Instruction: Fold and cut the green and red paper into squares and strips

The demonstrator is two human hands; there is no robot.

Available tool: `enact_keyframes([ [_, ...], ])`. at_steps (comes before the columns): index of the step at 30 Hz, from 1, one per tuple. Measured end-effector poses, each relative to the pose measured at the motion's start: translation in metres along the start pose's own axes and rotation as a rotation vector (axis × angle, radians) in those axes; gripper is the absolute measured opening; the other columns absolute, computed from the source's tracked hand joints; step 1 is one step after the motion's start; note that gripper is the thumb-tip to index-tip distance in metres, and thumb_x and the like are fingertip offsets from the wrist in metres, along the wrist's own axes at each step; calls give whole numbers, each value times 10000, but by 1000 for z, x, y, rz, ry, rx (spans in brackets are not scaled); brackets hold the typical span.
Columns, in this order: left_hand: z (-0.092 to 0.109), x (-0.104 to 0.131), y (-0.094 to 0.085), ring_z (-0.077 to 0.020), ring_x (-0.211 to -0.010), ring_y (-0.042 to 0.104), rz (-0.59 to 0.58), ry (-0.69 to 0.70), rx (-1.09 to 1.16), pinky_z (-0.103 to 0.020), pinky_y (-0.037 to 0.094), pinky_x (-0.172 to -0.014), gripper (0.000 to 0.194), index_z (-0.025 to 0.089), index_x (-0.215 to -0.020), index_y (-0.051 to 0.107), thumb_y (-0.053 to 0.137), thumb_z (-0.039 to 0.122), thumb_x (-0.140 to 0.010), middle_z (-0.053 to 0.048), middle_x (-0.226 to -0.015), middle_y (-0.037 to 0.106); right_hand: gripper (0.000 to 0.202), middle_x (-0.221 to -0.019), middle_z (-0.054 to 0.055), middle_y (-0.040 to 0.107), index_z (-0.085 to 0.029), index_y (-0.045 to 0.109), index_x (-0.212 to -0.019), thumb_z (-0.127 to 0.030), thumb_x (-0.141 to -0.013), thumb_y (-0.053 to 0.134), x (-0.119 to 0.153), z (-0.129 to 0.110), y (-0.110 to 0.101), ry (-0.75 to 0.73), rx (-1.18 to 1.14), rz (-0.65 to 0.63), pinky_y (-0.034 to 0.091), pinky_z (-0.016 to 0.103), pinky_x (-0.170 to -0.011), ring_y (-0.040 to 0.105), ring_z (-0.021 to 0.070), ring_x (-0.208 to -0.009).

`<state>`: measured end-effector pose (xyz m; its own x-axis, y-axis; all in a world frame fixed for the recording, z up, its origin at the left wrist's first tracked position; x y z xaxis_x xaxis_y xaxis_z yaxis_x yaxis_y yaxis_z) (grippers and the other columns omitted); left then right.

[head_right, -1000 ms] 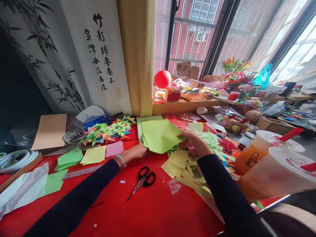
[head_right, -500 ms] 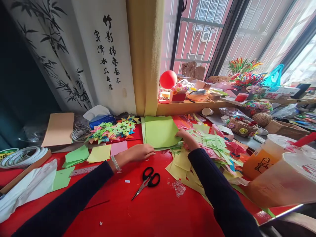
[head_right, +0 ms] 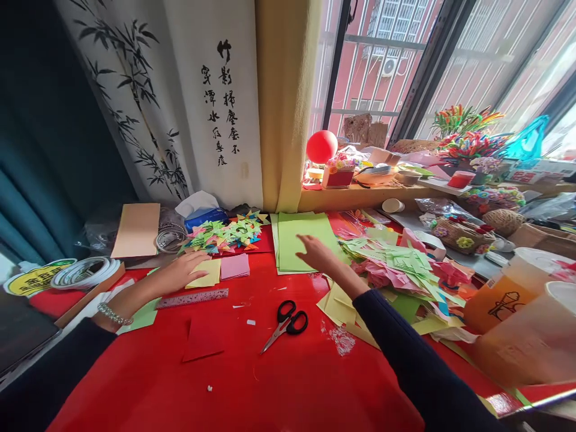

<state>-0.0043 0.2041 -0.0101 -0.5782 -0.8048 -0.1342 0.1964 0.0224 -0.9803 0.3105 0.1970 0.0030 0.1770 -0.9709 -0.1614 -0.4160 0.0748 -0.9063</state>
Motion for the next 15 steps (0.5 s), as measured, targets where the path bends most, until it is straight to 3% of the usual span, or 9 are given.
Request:
enact_keyframes([
  [2, -25, 15, 10, -291, -1240, 348, -32, -98, -13, -397, 314, -974, 578, 203, -1276, 432, 481, 484, -773, -123, -1361, 396, 266, -1034, 46, 639, -245, 633, -1004, -236, -742, 591, 10, -37, 23, -153, -69, -136, 415, 314, -875, 578, 213, -953],
  [4, -37, 25, 17, -303, -1253, 326, -25, -142, -33, -409, 306, -976, 639, 225, -1313, 383, 492, 514, -753, -120, -1392, 349, 231, -1009, 38, 652, -239, 655, -953, -218, -730, 599, 14, -71, 44, -247, -122, -196, 423, 296, -855, 585, 209, -941],
  [8, -31, 29, 20, -285, -1226, 354, 18, -78, -96, -417, 256, -1001, 507, 260, -1206, 518, 485, 511, -766, -84, -1296, 483, 295, -1166, 67, 573, -201, 595, -1075, -173, -791, 521, -5, -118, 76, -278, -215, -145, 340, 314, -947, 490, 211, -1106],
  [12, -20, 27, 17, -268, -1157, 422, 76, -35, -132, -402, 269, -982, 426, 276, -1139, 572, 457, 498, -793, -70, -1192, 567, 308, -1111, 130, 579, -128, 593, -1040, -194, -740, 615, -35, -127, 101, -136, -297, -127, 368, 366, -910, 491, 271, -1084],
  [15, -16, 25, 16, -268, -1101, 466, 66, -42, -159, -387, 313, -933, 431, 264, -1117, 586, 436, 512, -799, -86, -1152, 577, 279, -1057, 105, 576, -115, 562, -1044, -285, -825, 534, -46, -115, 109, 18, -379, -138, 440, 396, -819, 550, 232, -958],
])
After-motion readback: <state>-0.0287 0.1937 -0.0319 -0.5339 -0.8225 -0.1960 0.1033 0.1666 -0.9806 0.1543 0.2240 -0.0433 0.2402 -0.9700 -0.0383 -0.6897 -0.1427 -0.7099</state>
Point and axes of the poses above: each hand's wrist, its own x-axis away from the middle knuckle, its own y-axis out of the palm, z = x × y, the point moved 7 cm from there along -x, towards the middle knuckle
